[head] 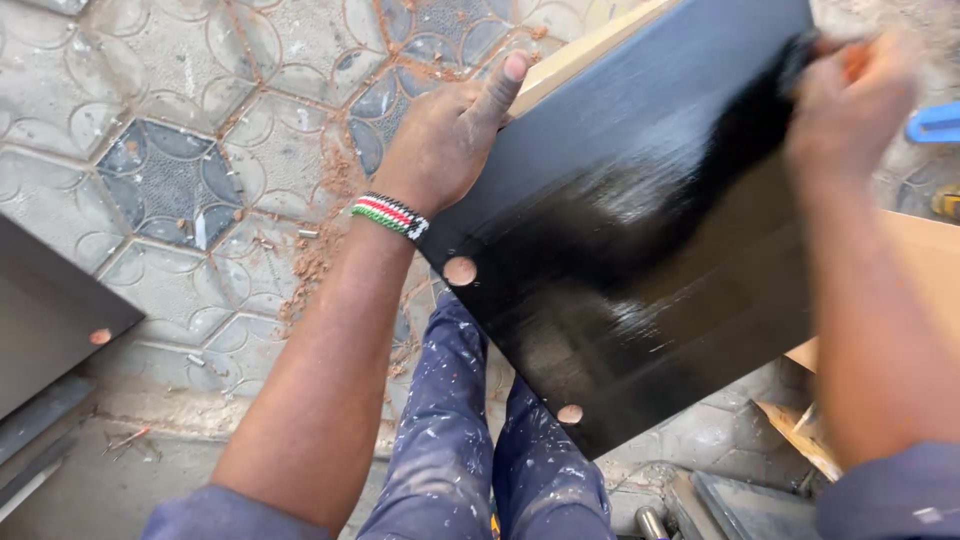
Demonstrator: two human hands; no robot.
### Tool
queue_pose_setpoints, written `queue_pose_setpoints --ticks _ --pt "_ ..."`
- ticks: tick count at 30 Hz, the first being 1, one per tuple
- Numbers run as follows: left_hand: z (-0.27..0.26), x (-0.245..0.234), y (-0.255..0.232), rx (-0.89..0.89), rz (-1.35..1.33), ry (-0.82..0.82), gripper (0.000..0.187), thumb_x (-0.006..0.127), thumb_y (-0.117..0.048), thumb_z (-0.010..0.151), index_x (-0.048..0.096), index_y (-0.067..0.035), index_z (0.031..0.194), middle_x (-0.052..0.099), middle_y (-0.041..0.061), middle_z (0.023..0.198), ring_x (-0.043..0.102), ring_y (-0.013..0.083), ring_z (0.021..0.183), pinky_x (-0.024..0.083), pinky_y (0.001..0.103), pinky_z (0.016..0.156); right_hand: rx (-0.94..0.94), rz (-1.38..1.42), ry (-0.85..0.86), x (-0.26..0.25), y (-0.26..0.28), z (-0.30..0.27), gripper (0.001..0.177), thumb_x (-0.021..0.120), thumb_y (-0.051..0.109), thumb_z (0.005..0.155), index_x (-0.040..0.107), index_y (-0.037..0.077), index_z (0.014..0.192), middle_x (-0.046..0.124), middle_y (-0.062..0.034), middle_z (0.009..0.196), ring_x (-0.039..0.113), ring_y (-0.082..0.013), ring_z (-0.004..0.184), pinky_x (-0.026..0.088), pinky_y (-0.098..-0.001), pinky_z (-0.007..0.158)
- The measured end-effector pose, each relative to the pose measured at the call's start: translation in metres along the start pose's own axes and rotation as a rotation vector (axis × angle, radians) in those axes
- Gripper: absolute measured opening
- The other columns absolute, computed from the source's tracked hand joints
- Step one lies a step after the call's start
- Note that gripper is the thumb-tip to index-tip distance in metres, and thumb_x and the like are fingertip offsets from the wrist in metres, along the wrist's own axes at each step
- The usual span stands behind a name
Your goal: The person paints a rectangular wooden board with black paint using a sponge. They repeatedly dip the sponge into a paint can and apply the paint to the board's surface, covering it completely.
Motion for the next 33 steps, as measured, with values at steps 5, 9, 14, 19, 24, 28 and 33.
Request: queue_pose_setpoints --ticks 5,9,14,19,24,28,33 --pt "0.008 -0.036 -0.032 -0.423 -0.296 0.161 0.085 0.011 -0.091 0.099 0.039 -0.016 0.072 0.065 0.008 0.077 0.08 0.0278 0.09 0.045 0.04 0.083 -0.266 0.163 0.086 0.105 0.329 -0.206 0.018 0.064 -0.008 0.108 0.079 0.001 0.104 0.078 -0.0197 0.106 0.07 -0.0398 0.093 0.057 -0.0514 0.082" --pt "0.006 0.002 -0.002 -0.151 -0.017 0.152 0.037 0.028 -0.063 0.121 0.02 -0.03 0.135 0.068 0.009 0.093 0.066 0.0335 0.089 0.046 0.051 0.082 -0.277 0.165 0.307 0.132 0.367 -0.238 0.014 0.073 0.011 0.107 0.079 0.018 0.117 0.073 -0.0079 0.106 0.07 -0.0352 0.101 0.059 -0.0513 0.076" --pt "-0.01 -0.003 -0.024 0.234 0.257 0.042 0.09 0.053 -0.017 0.144 -0.015 -0.045 0.195 0.041 0.005 0.093 0.039 0.0327 0.079 0.035 0.057 0.069 -0.39 -0.16 -0.022 0.053 0.183 -0.087 0.03 0.066 0.001 0.113 0.089 0.014 0.097 0.09 -0.0018 0.11 0.076 -0.0257 0.094 0.06 -0.0426 0.085" --pt "-0.004 -0.035 -0.041 -0.393 -0.263 0.269 0.073 0.013 -0.081 0.113 0.03 -0.016 0.084 0.042 0.007 0.082 0.041 0.0306 0.081 0.033 0.046 0.077 -0.071 -0.22 -0.141 -0.032 -0.089 0.08 0.022 0.088 0.002 0.102 0.093 0.012 0.12 0.09 -0.0017 0.105 0.086 -0.0137 0.089 0.069 -0.0323 0.074" --pt "0.004 -0.04 -0.028 -0.393 -0.272 0.227 0.072 0.009 -0.081 0.11 0.032 -0.015 0.094 0.031 0.006 0.083 0.03 0.0295 0.081 0.027 0.044 0.077 0.144 -0.026 -0.001 0.059 0.162 -0.073 0.012 0.067 0.009 0.106 0.075 0.012 0.114 0.079 -0.0064 0.097 0.076 -0.0296 0.084 0.059 -0.0476 0.077" --pt "0.015 -0.042 -0.03 -0.492 -0.328 0.304 0.125 0.003 -0.093 0.091 0.077 -0.006 0.142 0.087 0.02 0.138 0.077 0.0435 0.134 0.05 0.044 0.113 -0.034 0.132 0.511 0.175 0.377 -0.238 0.03 0.064 0.025 0.106 0.086 0.031 0.125 0.085 0.0022 0.12 0.077 -0.0308 0.113 0.061 -0.0553 0.083" --pt "0.014 -0.015 -0.007 -0.271 -0.007 0.344 0.052 0.014 -0.072 0.117 0.019 -0.025 0.137 0.051 0.018 0.082 0.052 0.0403 0.078 0.042 0.058 0.08 -0.315 -0.124 0.241 0.128 0.323 -0.164 0.013 0.064 0.018 0.114 0.074 0.019 0.106 0.07 -0.0063 0.096 0.067 -0.0338 0.082 0.054 -0.0506 0.067"
Point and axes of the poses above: each hand's wrist, its own z-axis towards the middle knuckle, its own x-axis out of the palm, y = z × x, the point moved 8 cm from there along z, towards the middle knuckle
